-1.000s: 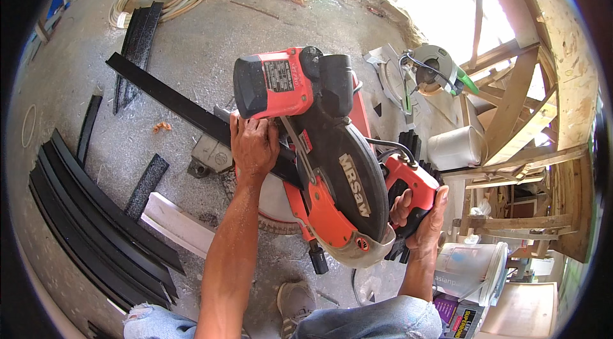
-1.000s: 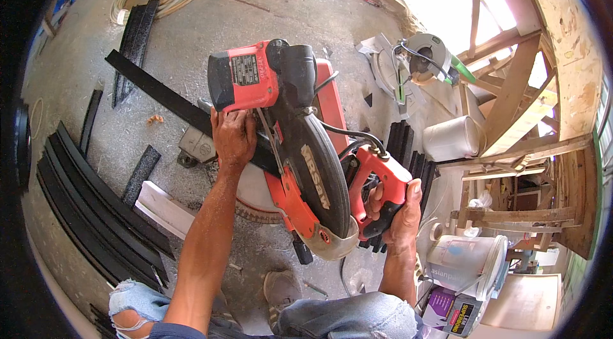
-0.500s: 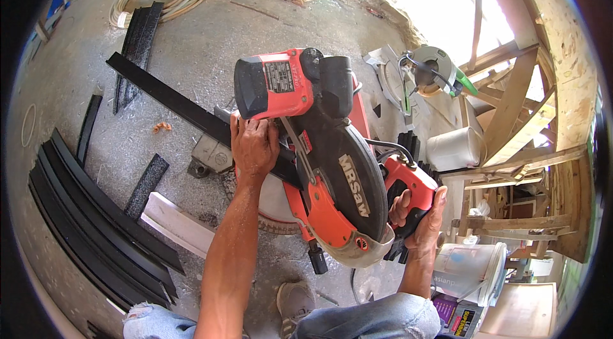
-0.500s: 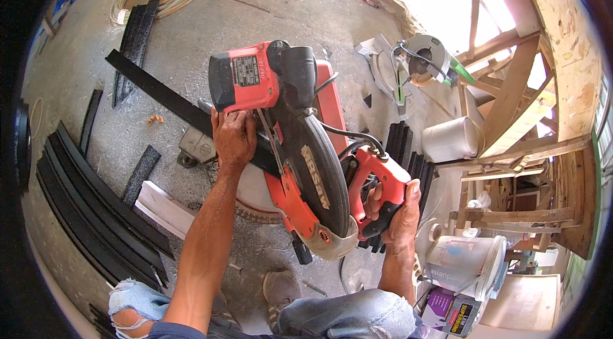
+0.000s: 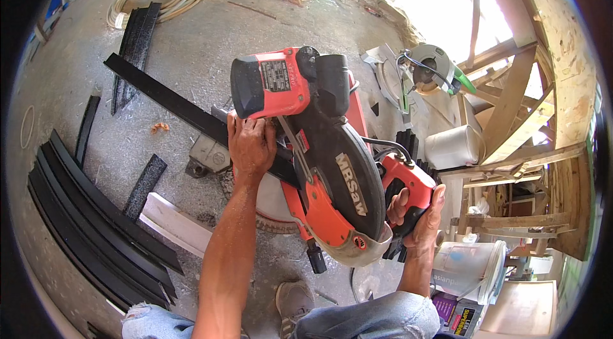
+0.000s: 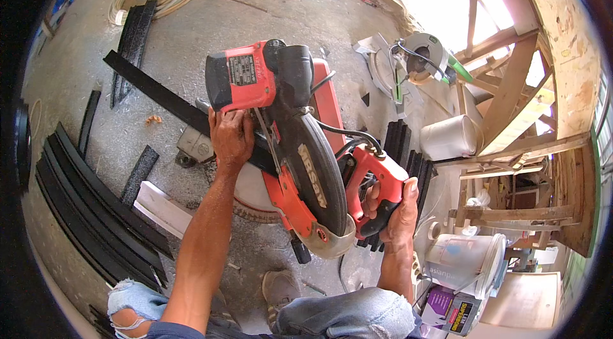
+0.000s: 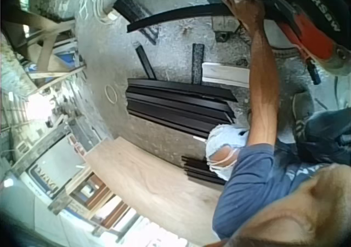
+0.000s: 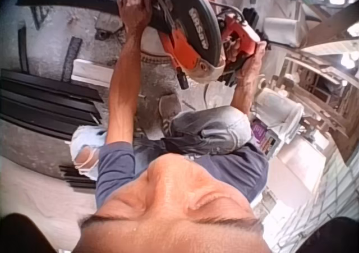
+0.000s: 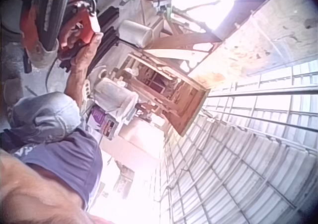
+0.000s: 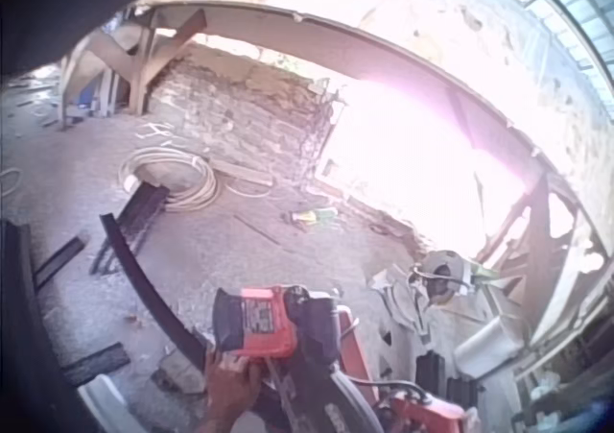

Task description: The person positions a long black metal strip on a miter saw and lowers the blade to cut it.

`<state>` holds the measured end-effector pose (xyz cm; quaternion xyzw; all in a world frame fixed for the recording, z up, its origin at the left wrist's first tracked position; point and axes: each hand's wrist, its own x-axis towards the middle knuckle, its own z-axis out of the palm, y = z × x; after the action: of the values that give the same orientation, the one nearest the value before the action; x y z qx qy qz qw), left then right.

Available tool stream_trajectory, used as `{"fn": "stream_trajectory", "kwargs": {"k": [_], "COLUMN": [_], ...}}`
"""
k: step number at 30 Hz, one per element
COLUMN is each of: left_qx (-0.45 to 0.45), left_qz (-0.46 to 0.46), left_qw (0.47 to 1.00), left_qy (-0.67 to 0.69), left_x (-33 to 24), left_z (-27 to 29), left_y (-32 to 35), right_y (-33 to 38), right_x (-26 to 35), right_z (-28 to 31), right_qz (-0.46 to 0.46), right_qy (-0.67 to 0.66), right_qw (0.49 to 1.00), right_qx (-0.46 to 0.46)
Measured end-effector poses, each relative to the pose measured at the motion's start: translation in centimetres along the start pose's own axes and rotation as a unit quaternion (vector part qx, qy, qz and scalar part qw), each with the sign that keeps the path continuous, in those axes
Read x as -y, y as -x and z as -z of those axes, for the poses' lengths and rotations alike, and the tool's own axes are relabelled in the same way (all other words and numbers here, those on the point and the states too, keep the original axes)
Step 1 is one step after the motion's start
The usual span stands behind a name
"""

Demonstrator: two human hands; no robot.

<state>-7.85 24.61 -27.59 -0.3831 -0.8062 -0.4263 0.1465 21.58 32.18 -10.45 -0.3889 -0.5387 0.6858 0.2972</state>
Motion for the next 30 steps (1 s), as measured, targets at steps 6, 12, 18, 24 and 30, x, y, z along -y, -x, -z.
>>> {"fn": "stream_trajectory", "kwargs": {"k": [6, 12, 18, 24, 30], "left_qx": [0.001, 0.002, -0.006, -0.010, 0.006], "left_qz": [0.002, 0.000, -0.005, -0.008, -0.003], "left_qw": [1.000, 1.000, 1.000, 1.000, 1.000], "left_qy": [0.013, -0.002, 0.000, 0.013, 0.004], "left_x": [0.03, -0.04, -0.07, 0.00, -0.17], "left_z": [0.21, -0.02, 0.19, -0.05, 0.24], "left_y": [-0.07, 0.07, -0.09, 0.00, -0.08], "right_y": [-0.02, 0.02, 0.10, 0.15, 0.05], "right_x": [-0.08, 0.00, -0.14, -0.52, -0.40], "right_z": [0.05, -0.01, -0.17, 0.00, -0.52], "right_qz": [-0.010, -0.009, -0.006, -0.010, -0.013], "right_qy": [-0.004, 0.000, 0.004, -0.011, 0.012], "right_qw": [1.000, 1.000, 1.000, 1.000, 0.998], "right_qx": [-0.009, -0.008, -0.009, -0.004, -0.057]}}
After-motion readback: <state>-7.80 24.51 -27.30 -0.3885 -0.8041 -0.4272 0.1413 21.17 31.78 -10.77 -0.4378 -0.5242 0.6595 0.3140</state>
